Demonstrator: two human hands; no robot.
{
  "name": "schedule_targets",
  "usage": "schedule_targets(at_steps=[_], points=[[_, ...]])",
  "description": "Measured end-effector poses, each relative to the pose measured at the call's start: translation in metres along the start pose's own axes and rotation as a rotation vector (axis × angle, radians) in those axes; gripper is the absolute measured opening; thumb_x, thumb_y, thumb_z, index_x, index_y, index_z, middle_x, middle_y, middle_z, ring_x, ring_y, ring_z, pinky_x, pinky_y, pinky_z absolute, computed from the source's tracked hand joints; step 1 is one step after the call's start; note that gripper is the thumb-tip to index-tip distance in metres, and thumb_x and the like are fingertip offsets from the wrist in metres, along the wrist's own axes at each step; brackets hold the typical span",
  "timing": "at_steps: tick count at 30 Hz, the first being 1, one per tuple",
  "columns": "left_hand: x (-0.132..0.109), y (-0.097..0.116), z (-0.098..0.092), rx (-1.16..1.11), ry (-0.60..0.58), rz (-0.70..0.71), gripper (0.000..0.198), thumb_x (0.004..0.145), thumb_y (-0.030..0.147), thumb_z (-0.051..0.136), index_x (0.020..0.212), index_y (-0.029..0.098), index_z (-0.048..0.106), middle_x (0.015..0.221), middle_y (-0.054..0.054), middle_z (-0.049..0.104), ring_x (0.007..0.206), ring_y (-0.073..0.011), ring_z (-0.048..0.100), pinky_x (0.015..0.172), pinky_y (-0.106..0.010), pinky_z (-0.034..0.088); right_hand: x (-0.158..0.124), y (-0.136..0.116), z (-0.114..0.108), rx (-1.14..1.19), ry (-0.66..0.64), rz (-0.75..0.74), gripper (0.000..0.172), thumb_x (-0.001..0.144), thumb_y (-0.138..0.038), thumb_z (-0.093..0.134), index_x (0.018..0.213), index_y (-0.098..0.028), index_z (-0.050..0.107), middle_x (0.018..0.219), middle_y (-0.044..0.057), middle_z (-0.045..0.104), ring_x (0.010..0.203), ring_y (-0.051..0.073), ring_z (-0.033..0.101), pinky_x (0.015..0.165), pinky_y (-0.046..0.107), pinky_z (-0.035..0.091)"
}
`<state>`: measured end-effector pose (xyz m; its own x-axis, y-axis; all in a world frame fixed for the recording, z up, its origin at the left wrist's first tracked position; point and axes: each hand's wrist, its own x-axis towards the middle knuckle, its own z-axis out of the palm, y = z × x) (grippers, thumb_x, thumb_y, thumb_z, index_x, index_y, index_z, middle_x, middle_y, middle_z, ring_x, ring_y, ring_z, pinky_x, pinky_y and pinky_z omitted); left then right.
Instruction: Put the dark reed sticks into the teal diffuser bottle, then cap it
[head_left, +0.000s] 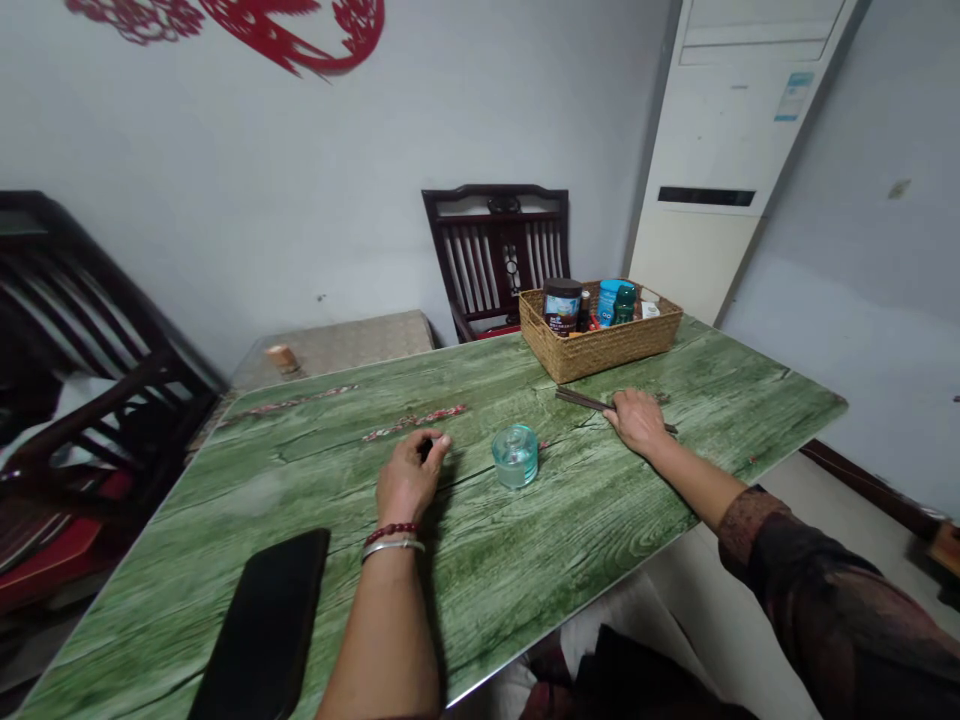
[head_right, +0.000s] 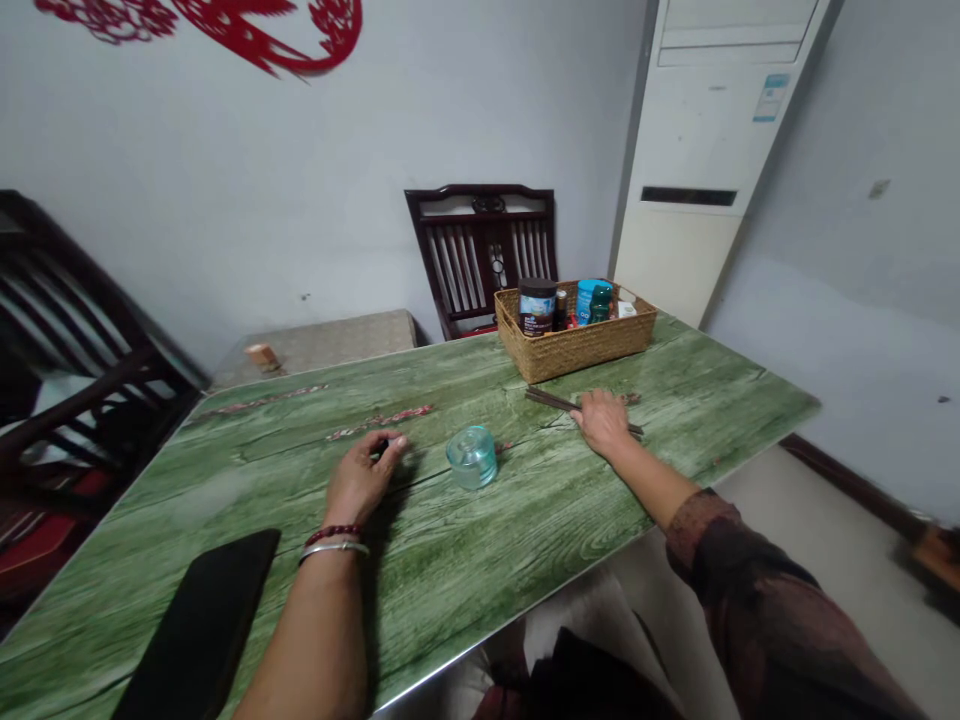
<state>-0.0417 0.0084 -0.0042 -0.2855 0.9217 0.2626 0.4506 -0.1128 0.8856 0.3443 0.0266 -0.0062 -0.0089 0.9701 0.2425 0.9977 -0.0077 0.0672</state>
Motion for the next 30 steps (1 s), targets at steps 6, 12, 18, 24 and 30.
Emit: schedule_targets(at_steps=[6,12,18,24,30], points=[[-0.003,0.014,0.005,-0.439,0.011,-0.027,0.058,0.062,0.063,0.075,0.1,0.022,0.06,0.092,-0.001,0.063,0.079,-0.0158,0.064,0.073,-0.031,0.055,0.003,-0.028,-0.037,0.388,0.034,-0.215,0.031,0.093,-0.037,0.061,0.115,-0.015,0.062,0.111,0.014,0.065,0.107,0.027,0.057,0.094,0.038,0.04],[-0.015,0.049,0.024,-0.786,-0.119,-0.101,0.051,0.065,0.051,0.083,0.101,0.021,0.063,0.1,-0.004,0.068,0.084,-0.0158,0.068,0.085,-0.035,0.055,0.007,-0.091,-0.032,1.113,-0.477,-0.568,0.084,0.06,-0.029,0.088,0.133,-0.019,0.048,0.124,0.008,0.064,0.112,0.021,0.062,0.093,0.032,0.048],[-0.024,0.045,0.048,-0.545,-0.103,0.06,0.035,0.072,0.041,0.078,0.097,0.022,0.061,0.111,-0.006,0.071,0.102,-0.0209,0.068,0.095,-0.037,0.051,-0.006,-0.126,-0.009,1.165,-0.317,-0.538,0.089,0.059,-0.037,0.089,0.135,-0.021,0.046,0.123,0.007,0.064,0.113,0.024,0.061,0.096,0.035,0.045],[-0.029,0.036,0.055,-0.571,-0.147,0.08,0.036,0.069,0.042,0.081,0.093,0.024,0.06,0.108,-0.004,0.073,0.108,-0.0239,0.067,0.097,-0.039,0.05,-0.007,-0.129,-0.005,1.116,-0.27,-0.536,0.079,0.061,-0.041,0.087,0.128,-0.023,0.051,0.105,0.004,0.067,0.097,0.024,0.065,0.08,0.031,0.045],[-0.033,0.035,0.057,-0.607,-0.262,0.071,0.038,0.068,0.04,0.085,0.094,0.023,0.062,0.11,-0.005,0.073,0.106,-0.0226,0.067,0.094,-0.036,0.05,-0.006,-0.13,-0.004,1.073,-0.282,-0.539,0.08,0.062,-0.044,0.086,0.129,-0.021,0.048,0.107,0.006,0.067,0.095,0.026,0.065,0.076,0.031,0.045]])
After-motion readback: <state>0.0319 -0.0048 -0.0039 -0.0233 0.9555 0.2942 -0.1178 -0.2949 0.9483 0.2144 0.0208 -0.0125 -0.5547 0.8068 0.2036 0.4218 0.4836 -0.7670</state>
